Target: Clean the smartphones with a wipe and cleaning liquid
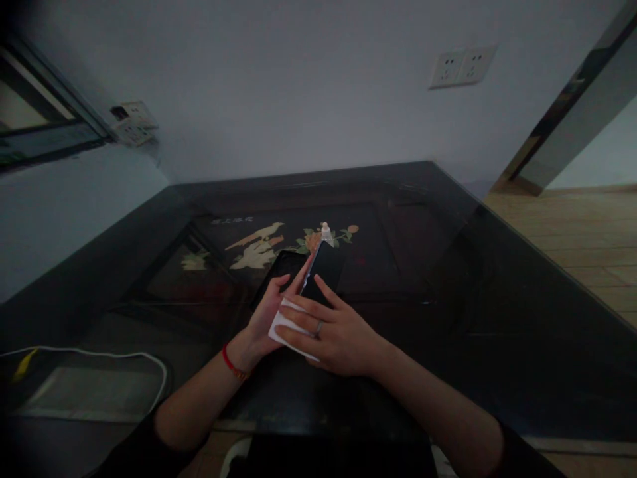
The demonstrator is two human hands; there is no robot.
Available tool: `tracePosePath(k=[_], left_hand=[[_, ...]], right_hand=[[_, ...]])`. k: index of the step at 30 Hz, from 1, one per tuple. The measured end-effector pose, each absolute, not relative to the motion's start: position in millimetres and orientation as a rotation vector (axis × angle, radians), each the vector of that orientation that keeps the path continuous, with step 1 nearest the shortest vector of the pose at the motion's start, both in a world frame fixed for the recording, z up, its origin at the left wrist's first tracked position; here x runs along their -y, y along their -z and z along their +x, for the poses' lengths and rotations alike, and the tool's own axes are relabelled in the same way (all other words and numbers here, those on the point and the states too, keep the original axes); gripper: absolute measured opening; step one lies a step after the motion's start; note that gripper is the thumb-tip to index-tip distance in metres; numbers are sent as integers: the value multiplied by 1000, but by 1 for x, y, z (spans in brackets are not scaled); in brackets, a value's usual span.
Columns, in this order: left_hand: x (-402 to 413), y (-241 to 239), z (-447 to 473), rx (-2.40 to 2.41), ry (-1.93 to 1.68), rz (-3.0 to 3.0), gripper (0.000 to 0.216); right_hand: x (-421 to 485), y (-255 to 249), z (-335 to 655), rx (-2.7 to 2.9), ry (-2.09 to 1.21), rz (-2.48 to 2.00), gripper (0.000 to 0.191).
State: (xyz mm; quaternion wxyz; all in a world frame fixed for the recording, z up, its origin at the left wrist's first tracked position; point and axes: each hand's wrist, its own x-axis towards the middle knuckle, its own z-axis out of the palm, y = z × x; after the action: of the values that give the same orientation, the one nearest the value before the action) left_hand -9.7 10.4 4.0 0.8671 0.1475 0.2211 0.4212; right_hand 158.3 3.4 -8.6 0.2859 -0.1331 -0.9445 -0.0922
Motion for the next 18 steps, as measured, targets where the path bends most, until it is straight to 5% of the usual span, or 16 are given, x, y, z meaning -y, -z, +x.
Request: tracePosePath(k=[9, 18], left_hand=[[-2, 3, -2, -500, -747, 399, 46], [-8, -5, -5, -494, -941, 293, 50]], right_hand=[[-33, 3, 188, 2171, 298, -902, 40], [-1, 8, 156, 2429, 235, -415, 34]])
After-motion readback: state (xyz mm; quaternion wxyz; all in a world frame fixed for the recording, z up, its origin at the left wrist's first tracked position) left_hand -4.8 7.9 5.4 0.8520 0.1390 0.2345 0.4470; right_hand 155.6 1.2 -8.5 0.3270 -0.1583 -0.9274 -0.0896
